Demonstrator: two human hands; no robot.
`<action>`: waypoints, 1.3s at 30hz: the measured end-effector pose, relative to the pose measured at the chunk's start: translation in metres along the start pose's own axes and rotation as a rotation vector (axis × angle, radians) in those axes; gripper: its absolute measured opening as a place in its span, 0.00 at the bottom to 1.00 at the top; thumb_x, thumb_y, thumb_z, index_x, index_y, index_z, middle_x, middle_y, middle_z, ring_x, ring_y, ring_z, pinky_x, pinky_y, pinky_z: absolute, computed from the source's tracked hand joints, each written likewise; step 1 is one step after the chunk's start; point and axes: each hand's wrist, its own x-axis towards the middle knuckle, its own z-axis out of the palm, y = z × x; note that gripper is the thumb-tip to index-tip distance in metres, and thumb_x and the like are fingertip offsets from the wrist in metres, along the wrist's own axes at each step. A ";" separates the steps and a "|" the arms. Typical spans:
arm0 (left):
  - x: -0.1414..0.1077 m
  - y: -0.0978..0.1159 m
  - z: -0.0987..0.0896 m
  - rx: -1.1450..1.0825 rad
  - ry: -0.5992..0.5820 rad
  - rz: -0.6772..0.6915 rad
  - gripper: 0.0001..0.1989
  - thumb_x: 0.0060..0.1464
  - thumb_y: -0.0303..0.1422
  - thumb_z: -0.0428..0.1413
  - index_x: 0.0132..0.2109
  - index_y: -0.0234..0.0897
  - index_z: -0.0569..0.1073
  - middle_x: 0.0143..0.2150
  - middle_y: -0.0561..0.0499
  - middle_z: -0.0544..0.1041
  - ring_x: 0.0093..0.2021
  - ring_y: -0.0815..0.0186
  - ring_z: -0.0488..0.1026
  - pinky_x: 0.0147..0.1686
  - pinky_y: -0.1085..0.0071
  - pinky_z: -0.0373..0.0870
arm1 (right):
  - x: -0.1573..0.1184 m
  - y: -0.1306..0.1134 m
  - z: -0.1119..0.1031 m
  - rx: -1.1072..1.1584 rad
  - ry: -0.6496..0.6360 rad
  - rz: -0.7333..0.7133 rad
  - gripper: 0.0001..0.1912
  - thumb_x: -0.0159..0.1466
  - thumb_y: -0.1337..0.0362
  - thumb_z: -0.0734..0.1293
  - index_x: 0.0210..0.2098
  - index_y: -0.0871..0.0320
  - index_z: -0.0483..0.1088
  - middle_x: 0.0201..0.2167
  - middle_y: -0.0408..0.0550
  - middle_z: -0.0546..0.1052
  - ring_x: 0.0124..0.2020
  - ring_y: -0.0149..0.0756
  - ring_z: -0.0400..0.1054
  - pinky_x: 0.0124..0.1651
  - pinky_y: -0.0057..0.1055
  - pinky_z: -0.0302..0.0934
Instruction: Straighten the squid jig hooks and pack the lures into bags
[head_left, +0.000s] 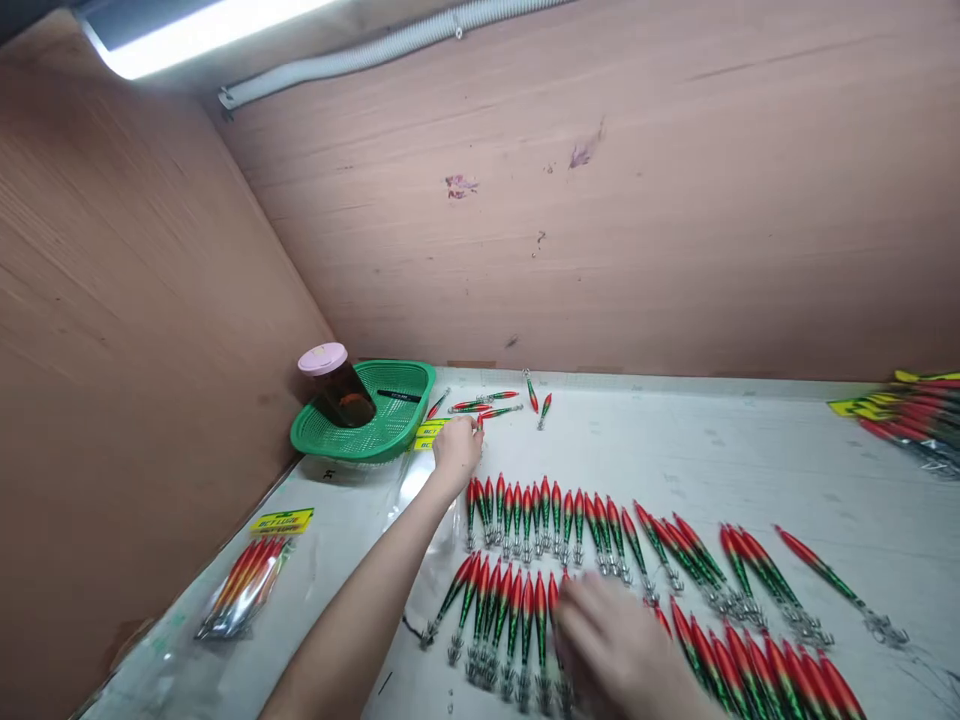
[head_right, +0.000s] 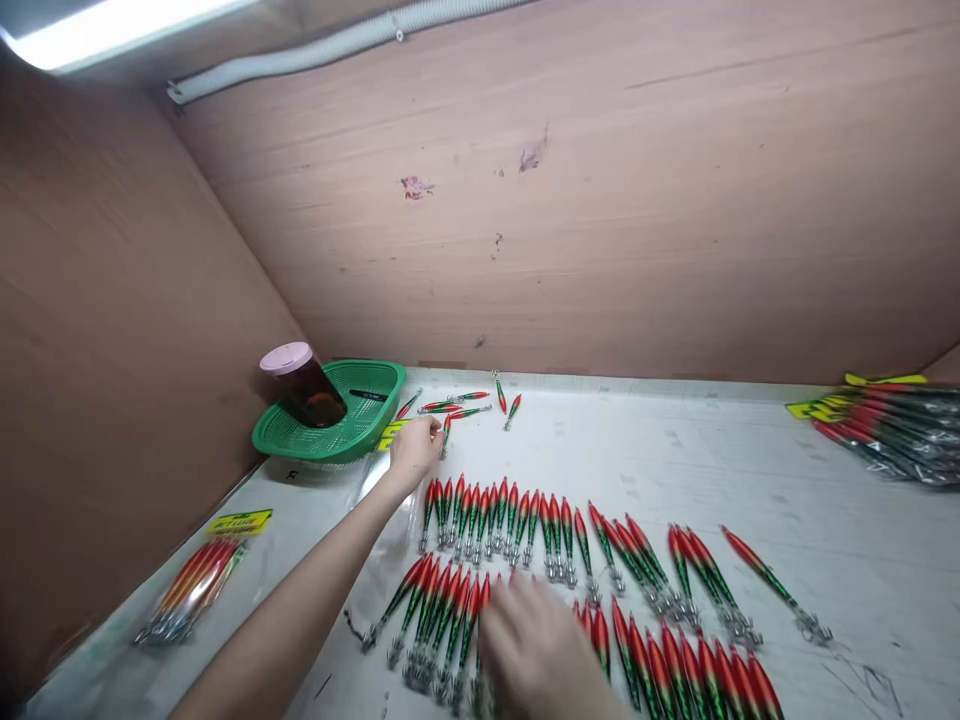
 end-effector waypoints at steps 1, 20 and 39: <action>0.013 0.005 0.003 0.020 -0.002 -0.036 0.16 0.60 0.37 0.55 0.53 0.36 0.70 0.53 0.44 0.73 0.49 0.58 0.73 0.47 0.55 0.72 | 0.033 0.017 -0.012 0.001 -0.031 0.097 0.07 0.65 0.68 0.65 0.31 0.56 0.74 0.33 0.47 0.78 0.36 0.38 0.72 0.41 0.35 0.68; -0.034 -0.007 -0.015 -0.922 -0.325 -0.136 0.11 0.57 0.36 0.58 0.44 0.33 0.73 0.41 0.49 0.77 0.35 0.68 0.75 0.37 0.68 0.73 | 0.217 0.122 -0.041 0.496 -0.147 1.021 0.18 0.66 0.59 0.67 0.52 0.63 0.68 0.50 0.54 0.73 0.45 0.40 0.71 0.46 0.41 0.69; -0.143 0.034 -0.036 -1.542 -0.833 0.008 0.14 0.43 0.32 0.67 0.38 0.32 0.78 0.31 0.48 0.80 0.31 0.69 0.77 0.37 0.75 0.73 | 0.026 0.009 -0.117 1.576 -0.212 0.588 0.20 0.45 0.62 0.79 0.32 0.60 0.68 0.26 0.39 0.73 0.21 0.23 0.69 0.23 0.20 0.65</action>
